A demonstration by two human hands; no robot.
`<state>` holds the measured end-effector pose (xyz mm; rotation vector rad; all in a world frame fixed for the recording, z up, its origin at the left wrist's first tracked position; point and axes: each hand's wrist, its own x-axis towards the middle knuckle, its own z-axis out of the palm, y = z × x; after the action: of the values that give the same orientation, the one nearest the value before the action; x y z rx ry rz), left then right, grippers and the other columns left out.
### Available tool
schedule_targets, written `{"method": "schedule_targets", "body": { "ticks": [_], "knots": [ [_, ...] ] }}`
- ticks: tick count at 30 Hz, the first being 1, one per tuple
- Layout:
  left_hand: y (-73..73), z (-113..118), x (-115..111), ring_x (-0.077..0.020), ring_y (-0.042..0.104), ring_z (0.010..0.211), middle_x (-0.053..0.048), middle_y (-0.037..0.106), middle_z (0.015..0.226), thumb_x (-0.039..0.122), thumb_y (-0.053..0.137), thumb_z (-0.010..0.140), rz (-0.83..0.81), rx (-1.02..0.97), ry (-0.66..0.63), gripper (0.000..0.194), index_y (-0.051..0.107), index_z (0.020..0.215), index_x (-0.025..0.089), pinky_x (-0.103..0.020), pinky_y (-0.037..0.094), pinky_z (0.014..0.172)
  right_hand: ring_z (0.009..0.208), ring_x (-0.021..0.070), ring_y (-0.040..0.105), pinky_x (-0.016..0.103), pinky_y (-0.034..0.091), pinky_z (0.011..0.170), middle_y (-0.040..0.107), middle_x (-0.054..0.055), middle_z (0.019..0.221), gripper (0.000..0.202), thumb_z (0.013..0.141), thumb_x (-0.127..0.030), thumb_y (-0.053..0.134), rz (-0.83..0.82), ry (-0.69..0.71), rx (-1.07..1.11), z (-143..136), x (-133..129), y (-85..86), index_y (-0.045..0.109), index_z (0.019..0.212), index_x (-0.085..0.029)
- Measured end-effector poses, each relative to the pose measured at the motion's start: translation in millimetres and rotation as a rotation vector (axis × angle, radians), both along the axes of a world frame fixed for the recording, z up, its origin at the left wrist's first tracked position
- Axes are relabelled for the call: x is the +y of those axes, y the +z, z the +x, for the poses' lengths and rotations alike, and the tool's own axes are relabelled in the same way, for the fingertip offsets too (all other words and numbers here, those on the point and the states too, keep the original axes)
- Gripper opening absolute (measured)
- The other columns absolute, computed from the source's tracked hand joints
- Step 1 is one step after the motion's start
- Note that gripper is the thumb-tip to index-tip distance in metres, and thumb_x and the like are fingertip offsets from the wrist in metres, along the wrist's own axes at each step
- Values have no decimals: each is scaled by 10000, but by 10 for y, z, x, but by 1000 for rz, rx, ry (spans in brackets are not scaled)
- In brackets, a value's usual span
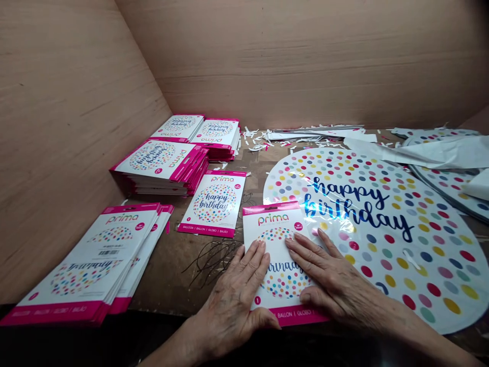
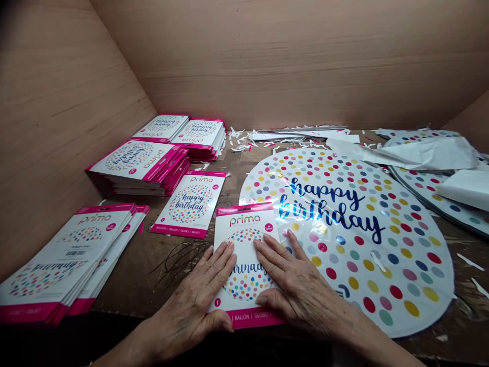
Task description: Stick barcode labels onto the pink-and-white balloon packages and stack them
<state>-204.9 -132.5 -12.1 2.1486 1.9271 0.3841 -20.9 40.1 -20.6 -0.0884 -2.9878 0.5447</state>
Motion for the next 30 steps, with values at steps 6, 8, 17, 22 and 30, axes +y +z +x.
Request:
{"method": "schedule_targets", "body": {
  "ticks": [6,8,17,22,30],
  "knots": [
    [-44,-9,10,-296,162,1333,-178,202,1441,593,446,761,16,102,-11,861,128,1406,119,-486,219,1060,1335,271,159,557,42,1075,271,105,1423,664,870,-462,419,128,-34,85,64,86,-9,188,1405,-144],
    [-40,-15,15,-295,162,1333,-178,195,1443,596,436,766,16,113,-20,864,108,1408,121,-486,224,1057,1334,274,157,563,15,1073,307,76,1411,614,875,-426,427,149,-30,104,104,137,3,226,1398,-174],
    [1,-98,28,-284,142,1336,-173,219,1440,614,391,775,-23,145,-100,868,71,1409,114,-495,232,1052,1331,250,180,533,-26,1079,369,39,1382,526,897,-384,408,86,31,31,125,211,50,288,1376,-203],
    [10,-102,35,-291,112,1338,-184,199,1445,645,361,763,-41,185,-106,896,86,1401,79,-504,250,1043,1334,225,178,487,-88,1083,369,38,1385,501,911,-373,383,62,56,-3,105,212,93,300,1372,-195],
    [83,-113,88,-299,103,1332,-179,205,1439,623,335,796,-81,180,-191,834,116,1396,86,-530,268,1020,1342,214,144,478,-72,1088,336,39,1400,521,912,-372,384,21,71,-8,111,233,26,257,1388,-202]
  ]
}}
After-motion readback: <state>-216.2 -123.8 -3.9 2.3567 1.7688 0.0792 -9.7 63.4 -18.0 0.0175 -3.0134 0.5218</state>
